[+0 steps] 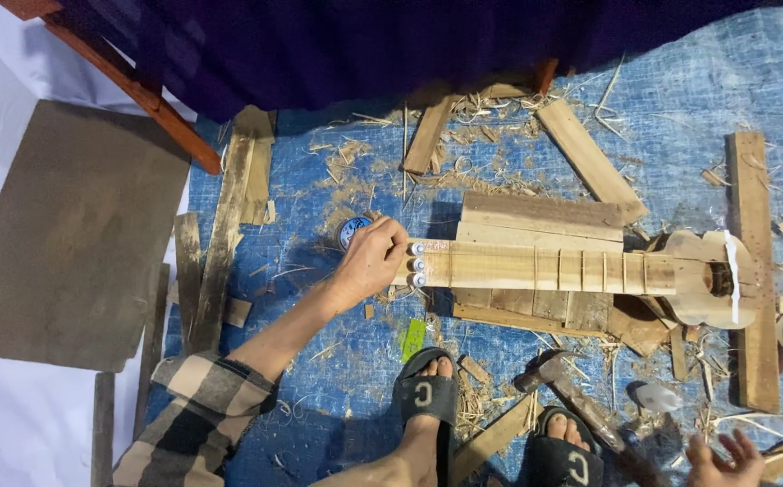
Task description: The person strings a wooden musical instrument neck by threading strings through tuning pegs and winding them. They apply glue to the pegs and repeatedly adjust string tension and alignment along the fretboard.
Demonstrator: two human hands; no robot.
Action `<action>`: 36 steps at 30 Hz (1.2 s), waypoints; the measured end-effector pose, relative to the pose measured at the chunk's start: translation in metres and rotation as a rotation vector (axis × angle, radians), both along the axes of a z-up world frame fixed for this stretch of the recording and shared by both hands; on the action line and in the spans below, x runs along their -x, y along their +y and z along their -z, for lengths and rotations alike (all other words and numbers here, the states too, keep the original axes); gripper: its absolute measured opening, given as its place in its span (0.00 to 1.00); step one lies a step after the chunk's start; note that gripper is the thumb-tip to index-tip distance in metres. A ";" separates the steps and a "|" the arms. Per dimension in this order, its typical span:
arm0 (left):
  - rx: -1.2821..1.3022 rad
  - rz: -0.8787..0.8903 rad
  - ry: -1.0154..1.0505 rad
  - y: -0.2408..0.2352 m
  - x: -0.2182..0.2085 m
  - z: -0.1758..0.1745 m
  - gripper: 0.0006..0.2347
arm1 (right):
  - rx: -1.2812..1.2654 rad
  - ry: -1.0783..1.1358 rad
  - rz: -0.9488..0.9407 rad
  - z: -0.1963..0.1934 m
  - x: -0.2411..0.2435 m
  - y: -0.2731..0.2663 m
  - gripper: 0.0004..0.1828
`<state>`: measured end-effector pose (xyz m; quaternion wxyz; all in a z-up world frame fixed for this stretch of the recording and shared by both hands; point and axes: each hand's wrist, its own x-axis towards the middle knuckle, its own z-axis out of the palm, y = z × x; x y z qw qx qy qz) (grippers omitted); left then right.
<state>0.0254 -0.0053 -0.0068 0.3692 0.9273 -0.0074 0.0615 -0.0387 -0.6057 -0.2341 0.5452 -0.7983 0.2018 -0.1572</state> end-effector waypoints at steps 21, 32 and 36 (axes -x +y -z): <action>-0.068 0.025 -0.207 -0.005 0.006 0.002 0.06 | 0.354 -0.141 -0.699 -0.198 -0.120 0.201 0.16; 0.004 -0.045 -0.147 0.001 0.002 0.019 0.06 | 0.285 -0.392 -1.022 -0.178 -0.177 0.318 0.13; -0.019 -0.037 -0.181 0.001 0.002 0.016 0.06 | 0.294 -0.376 -1.102 -0.189 -0.175 0.338 0.10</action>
